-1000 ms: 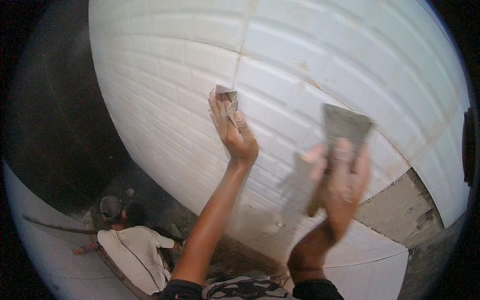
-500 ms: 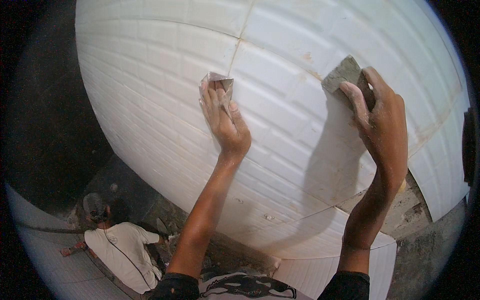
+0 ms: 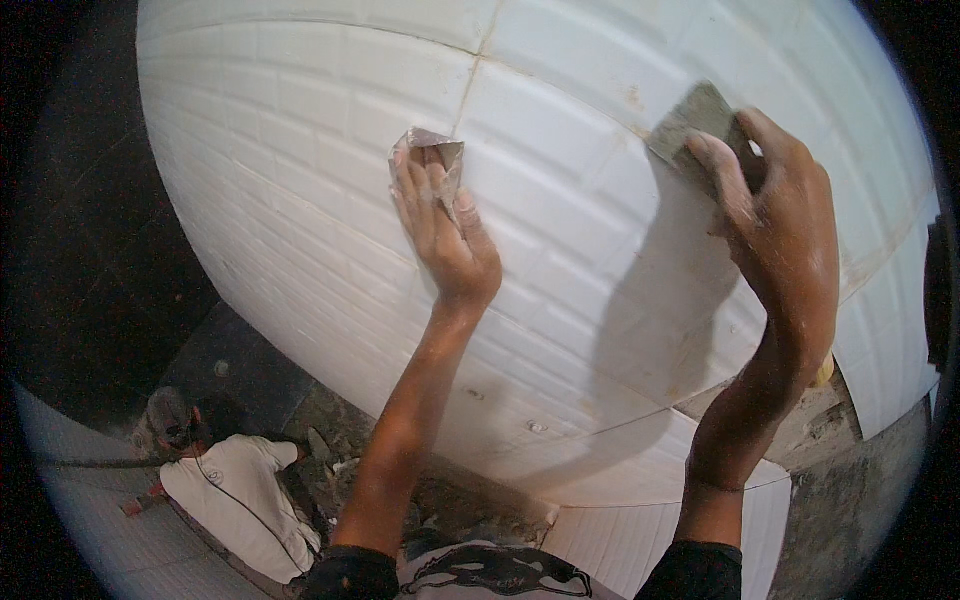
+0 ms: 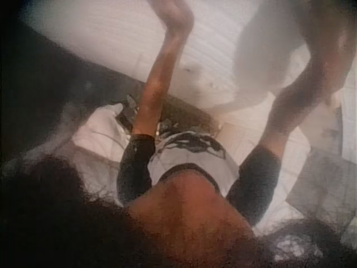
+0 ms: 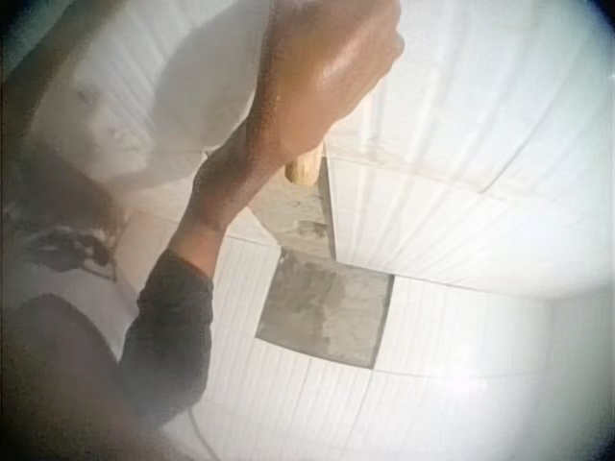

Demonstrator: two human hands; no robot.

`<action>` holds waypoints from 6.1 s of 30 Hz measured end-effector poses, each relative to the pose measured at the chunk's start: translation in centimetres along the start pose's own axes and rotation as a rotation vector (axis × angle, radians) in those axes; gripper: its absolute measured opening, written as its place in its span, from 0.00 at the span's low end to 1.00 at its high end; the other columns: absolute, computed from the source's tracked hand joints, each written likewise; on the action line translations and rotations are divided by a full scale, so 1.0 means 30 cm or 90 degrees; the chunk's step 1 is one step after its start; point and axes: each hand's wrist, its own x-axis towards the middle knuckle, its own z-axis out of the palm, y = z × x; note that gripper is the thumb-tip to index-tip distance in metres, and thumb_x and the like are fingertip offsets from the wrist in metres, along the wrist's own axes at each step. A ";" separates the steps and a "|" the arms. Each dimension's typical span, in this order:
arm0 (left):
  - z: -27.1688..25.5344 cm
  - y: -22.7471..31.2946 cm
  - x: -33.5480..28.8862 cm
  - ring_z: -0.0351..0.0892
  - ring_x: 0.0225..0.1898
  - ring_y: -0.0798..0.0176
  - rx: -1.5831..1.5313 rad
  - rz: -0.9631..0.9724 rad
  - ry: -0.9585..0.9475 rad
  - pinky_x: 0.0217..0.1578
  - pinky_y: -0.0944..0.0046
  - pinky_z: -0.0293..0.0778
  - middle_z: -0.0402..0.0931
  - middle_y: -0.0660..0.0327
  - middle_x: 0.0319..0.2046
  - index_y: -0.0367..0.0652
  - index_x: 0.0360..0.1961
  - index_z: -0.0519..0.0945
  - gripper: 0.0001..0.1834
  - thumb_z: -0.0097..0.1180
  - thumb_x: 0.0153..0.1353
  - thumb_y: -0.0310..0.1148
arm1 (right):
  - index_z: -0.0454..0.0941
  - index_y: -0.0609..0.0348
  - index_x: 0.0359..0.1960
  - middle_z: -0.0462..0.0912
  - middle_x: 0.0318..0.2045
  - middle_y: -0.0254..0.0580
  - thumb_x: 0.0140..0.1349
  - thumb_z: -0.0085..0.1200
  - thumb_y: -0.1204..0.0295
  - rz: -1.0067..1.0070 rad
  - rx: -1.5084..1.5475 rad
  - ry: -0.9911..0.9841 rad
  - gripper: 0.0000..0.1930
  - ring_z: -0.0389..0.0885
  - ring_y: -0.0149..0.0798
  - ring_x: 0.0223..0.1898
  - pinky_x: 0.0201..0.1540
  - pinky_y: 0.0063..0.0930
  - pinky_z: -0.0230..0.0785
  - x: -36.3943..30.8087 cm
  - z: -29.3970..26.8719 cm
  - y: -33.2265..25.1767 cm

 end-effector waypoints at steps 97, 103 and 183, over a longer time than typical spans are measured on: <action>0.116 0.381 -0.057 0.54 0.74 0.32 0.175 0.286 -0.096 0.74 0.41 0.56 0.58 0.32 0.71 0.26 0.69 0.65 0.32 0.52 0.63 0.19 | 0.75 0.67 0.27 0.78 0.16 0.45 0.72 0.54 0.64 0.280 0.655 0.076 0.18 0.76 0.39 0.17 0.26 0.33 0.73 -1.260 0.047 0.444; 0.116 0.475 0.074 0.58 0.72 0.30 0.096 0.302 -0.023 0.71 0.41 0.61 0.63 0.30 0.67 0.24 0.68 0.66 0.28 0.52 0.66 0.21 | 0.75 0.66 0.26 0.77 0.15 0.44 0.73 0.54 0.63 0.429 0.678 0.036 0.19 0.74 0.37 0.16 0.22 0.31 0.71 -1.304 0.042 0.447; 0.211 0.628 -0.021 0.60 0.73 0.37 0.064 0.434 -0.114 0.74 0.45 0.56 0.64 0.34 0.69 0.33 0.66 0.72 0.24 0.44 0.69 0.25 | 0.73 0.65 0.29 0.76 0.16 0.39 0.69 0.56 0.43 0.448 0.630 -0.051 0.30 0.76 0.32 0.16 0.18 0.25 0.67 -1.540 0.068 0.491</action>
